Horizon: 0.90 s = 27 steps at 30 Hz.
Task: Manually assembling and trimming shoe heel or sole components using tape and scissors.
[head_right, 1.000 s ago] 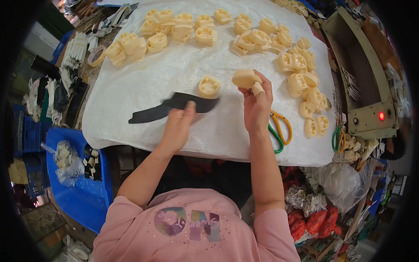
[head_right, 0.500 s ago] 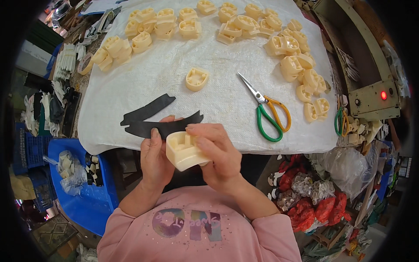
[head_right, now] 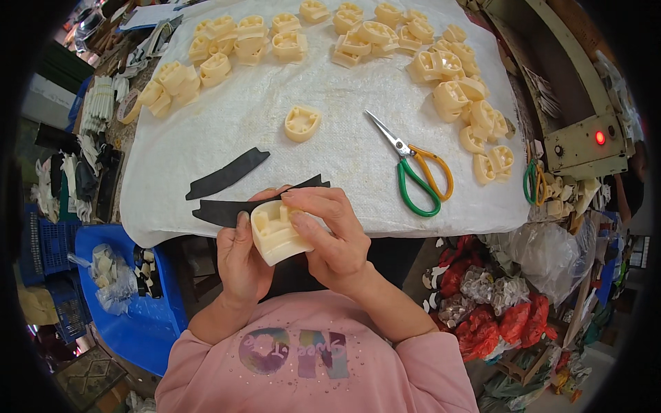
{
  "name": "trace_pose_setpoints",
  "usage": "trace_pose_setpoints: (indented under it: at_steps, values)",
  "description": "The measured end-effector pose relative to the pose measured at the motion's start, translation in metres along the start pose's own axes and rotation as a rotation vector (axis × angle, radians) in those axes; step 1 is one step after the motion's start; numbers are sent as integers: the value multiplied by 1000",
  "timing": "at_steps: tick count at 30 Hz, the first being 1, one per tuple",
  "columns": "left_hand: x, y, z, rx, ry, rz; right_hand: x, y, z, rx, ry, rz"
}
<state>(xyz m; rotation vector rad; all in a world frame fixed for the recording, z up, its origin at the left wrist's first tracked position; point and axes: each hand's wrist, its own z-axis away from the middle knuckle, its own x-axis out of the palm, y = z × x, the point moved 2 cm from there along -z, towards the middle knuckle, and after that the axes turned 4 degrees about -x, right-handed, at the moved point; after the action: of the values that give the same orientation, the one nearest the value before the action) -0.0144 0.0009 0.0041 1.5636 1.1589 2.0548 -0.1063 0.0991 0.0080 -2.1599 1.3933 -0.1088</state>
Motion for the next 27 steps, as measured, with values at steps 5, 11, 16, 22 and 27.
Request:
trace_pose_setpoints:
  at_steps: [5, 11, 16, 22, 27]
  values:
    - [5, 0, 1, 41, 41, -60, -4, -1, -5, 35, -27, 30]
    - [2, -2, 5, 37, 83, -113, 1, 5, -4, -18, -103, 154]
    - [0, 6, -1, -1, 88, -246, -6, 13, -1, -27, -81, 222]
    - [-16, 18, -3, 83, 202, -417, -18, -1, -13, -4, -299, 414]
    - [-11, 9, -5, -25, 189, -442, -18, -11, -21, 82, -489, 526]
